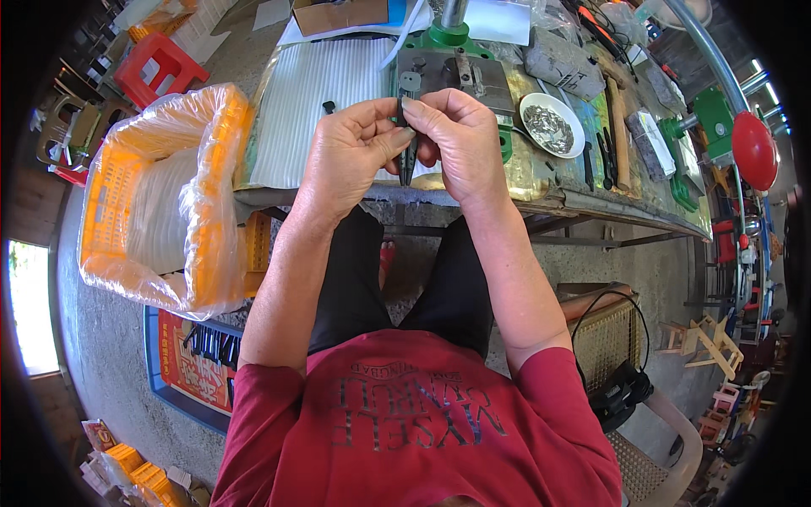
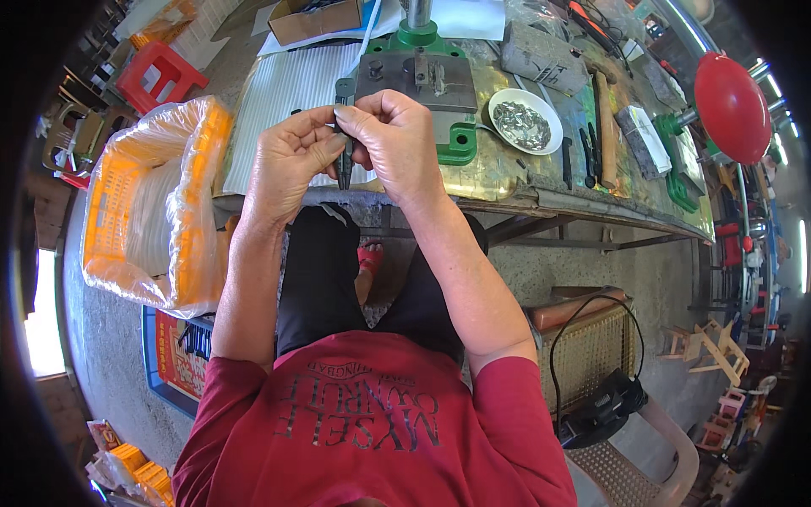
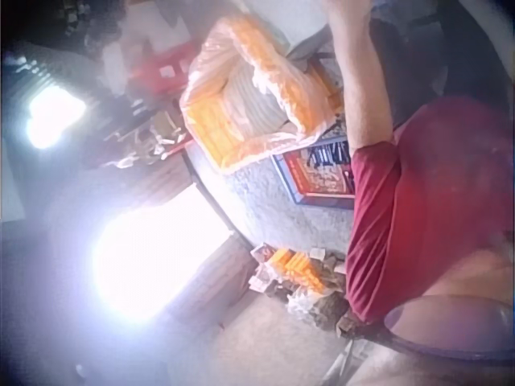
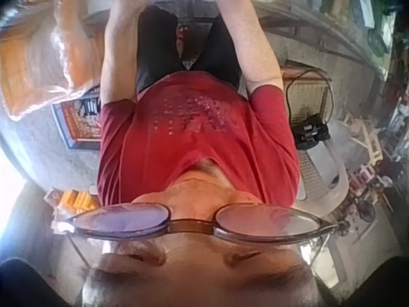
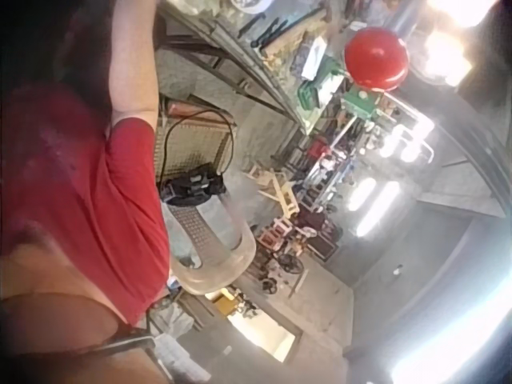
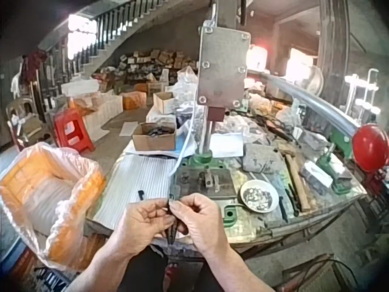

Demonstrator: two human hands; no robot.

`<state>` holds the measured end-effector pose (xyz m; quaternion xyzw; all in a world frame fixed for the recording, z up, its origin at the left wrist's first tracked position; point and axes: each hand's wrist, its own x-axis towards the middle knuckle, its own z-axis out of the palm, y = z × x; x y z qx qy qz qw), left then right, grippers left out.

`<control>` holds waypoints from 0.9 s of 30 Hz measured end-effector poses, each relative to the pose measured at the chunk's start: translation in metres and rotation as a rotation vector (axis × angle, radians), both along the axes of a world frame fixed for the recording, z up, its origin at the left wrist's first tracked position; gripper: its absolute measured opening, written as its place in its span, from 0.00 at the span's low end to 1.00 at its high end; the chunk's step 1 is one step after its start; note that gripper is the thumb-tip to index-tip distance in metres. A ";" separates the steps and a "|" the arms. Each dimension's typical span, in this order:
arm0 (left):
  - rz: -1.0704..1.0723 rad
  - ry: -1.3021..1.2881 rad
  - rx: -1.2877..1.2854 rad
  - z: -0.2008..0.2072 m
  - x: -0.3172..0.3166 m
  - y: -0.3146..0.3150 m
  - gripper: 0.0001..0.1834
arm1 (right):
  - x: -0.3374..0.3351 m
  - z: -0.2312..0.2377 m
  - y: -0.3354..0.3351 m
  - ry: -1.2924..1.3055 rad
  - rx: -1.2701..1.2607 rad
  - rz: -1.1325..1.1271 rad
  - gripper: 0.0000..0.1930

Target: The person assembles black plastic pieces by hand and places them into a blue tray. The person then removes a foam sheet from a yellow basket and unloads black plastic pieces onto the table.

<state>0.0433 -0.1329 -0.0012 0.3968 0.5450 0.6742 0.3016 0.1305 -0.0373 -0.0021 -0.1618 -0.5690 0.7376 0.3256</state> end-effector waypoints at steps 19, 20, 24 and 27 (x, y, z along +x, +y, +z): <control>0.017 0.017 0.014 0.000 0.001 0.003 0.13 | -0.002 0.003 0.001 0.013 0.015 -0.031 0.07; 0.014 0.011 0.011 0.001 0.001 0.003 0.13 | -0.002 0.003 0.001 0.011 0.020 -0.033 0.07; 0.011 0.003 0.004 0.000 -0.001 0.003 0.14 | -0.003 0.002 0.001 0.008 0.021 -0.023 0.07; 0.019 0.017 0.010 -0.001 -0.002 0.005 0.14 | -0.002 0.004 0.002 -0.019 0.018 -0.031 0.06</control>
